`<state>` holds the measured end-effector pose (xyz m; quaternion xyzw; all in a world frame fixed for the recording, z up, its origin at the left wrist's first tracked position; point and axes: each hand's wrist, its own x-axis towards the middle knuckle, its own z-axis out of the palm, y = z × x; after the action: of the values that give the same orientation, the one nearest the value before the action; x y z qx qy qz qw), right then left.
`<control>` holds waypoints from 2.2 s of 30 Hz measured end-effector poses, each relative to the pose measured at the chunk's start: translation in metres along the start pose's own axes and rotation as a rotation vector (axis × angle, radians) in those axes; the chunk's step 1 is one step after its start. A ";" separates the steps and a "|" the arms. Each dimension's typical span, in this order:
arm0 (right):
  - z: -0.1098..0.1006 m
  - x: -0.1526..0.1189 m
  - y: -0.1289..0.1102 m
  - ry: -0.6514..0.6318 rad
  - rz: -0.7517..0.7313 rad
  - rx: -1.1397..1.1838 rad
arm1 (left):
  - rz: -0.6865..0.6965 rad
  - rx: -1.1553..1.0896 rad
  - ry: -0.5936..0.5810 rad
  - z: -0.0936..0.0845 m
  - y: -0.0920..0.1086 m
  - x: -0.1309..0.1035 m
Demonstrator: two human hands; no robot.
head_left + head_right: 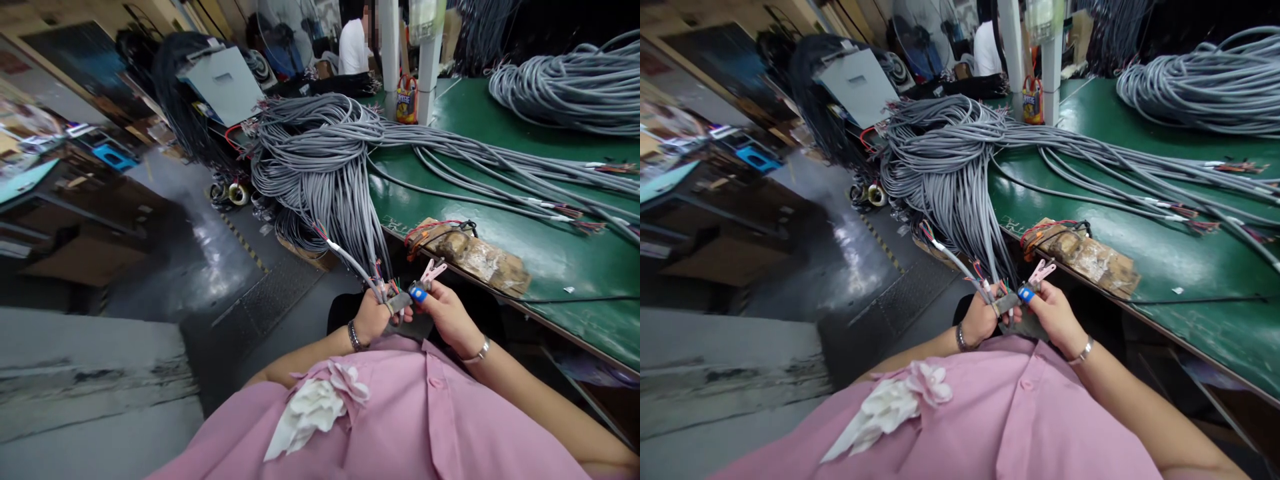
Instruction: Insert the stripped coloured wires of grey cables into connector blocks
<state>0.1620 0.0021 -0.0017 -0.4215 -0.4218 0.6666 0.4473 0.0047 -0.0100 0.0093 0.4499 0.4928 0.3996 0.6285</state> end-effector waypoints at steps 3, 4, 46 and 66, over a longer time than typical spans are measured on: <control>0.004 -0.001 0.004 0.064 -0.002 0.011 | 0.002 -0.051 0.053 0.002 -0.005 0.003; 0.005 -0.001 0.005 0.091 -0.011 0.009 | 0.005 -0.069 0.076 0.003 -0.007 0.003; -0.025 0.025 -0.001 -0.063 0.091 0.584 | -0.086 -0.060 -0.105 0.008 0.008 0.004; -0.024 0.026 0.003 0.064 0.094 0.594 | 0.033 -0.203 0.122 0.019 -0.002 0.009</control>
<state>0.1777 0.0303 -0.0163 -0.3119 -0.1744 0.7671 0.5328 0.0254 -0.0051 0.0073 0.3671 0.4796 0.4844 0.6329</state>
